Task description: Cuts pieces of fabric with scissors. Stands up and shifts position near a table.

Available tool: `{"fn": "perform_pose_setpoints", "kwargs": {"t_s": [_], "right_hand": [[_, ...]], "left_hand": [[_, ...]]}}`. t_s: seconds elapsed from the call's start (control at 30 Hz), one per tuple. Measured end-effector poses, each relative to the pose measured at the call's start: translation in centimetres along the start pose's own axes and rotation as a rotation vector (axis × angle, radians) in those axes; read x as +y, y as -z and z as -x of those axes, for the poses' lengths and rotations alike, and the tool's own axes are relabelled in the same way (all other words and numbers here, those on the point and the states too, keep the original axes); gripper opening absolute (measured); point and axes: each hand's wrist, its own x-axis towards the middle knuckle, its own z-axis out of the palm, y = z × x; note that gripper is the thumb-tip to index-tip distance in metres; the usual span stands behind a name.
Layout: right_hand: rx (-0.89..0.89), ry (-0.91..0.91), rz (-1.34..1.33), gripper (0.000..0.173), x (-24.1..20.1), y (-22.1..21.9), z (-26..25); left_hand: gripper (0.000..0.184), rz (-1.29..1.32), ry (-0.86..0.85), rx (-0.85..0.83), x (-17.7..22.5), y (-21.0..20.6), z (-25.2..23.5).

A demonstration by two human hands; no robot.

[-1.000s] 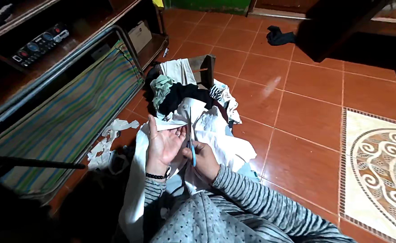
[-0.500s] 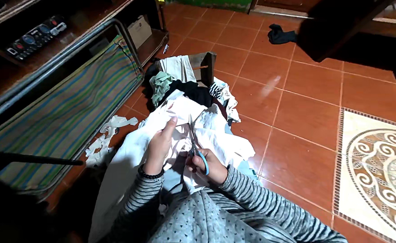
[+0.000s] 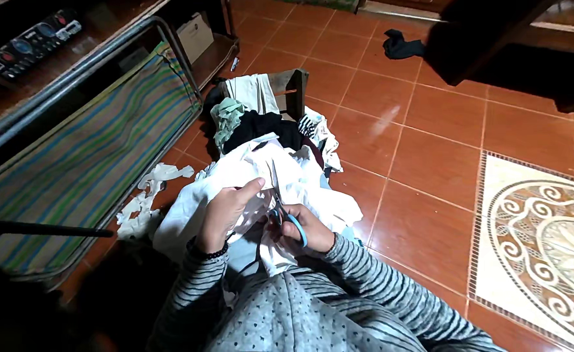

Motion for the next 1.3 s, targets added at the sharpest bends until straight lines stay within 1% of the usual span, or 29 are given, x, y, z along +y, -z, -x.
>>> {"fn": "perform_pose_setpoints", "kwargs": {"t_s": [0.13, 0.3, 0.43, 0.57, 0.63, 0.73, 0.8, 0.93, 1.0, 1.07, 1.17, 1.3], "right_hand": [[0.002, 0.025, -0.016, 0.046, 0.2, 0.1, 0.1], [0.04, -0.046, -0.02, 0.041, 0.7, 0.2, 0.7], [0.035, -0.025, 0.037, 0.043, 0.2, 0.2, 0.5], [0.021, -0.03, 0.067, 0.049, -0.5, 0.4, 0.1], [0.025, -0.036, 0.058, 0.047, -0.6, 0.5, 0.1], [0.083, -0.066, 0.033, 0.041, -0.3, 0.2, 0.4], [0.11, -0.091, 0.025, 0.038, -0.1, 0.1, 0.6], [0.138, -0.092, 0.054, 0.038, 1.0, -0.1, 1.0], [0.124, -0.103, 0.041, 0.038, 1.2, -0.2, 1.1], [0.101, -0.105, 0.024, 0.039, 1.0, -0.3, 1.0], [0.078, -0.106, 0.035, 0.04, 0.3, -0.3, 0.8], [0.073, -0.096, 0.015, 0.043, -0.2, -0.3, 0.4]], "left_hand": [[0.021, 0.023, -0.006, -0.002, 0.1, 0.2, 0.0], [0.02, 0.032, -0.009, 0.033, 0.5, 0.5, 0.1], [0.021, 0.002, 0.047, -0.004, 0.7, 0.2, 0.2], [0.017, -0.026, 0.09, -0.026, 0.6, -0.2, 0.4], [0.017, -0.02, 0.074, -0.008, 0.5, -0.2, 0.3], [0.021, -0.009, 0.048, 0.023, 0.4, -0.1, 0.3], [0.02, 0.005, 0.049, 0.053, 0.3, -0.2, 0.3], [0.02, 0.143, -0.075, 0.114, -0.5, -0.4, -0.5], [0.022, 0.155, -0.107, 0.147, -0.8, -0.7, -0.9], [0.024, 0.15, -0.103, 0.17, -1.0, -0.8, -1.0], [0.023, 0.148, -0.058, 0.162, -1.2, -1.1, -0.8], [0.021, 0.214, -0.032, 0.137, -1.3, -1.5, -0.7]]}}
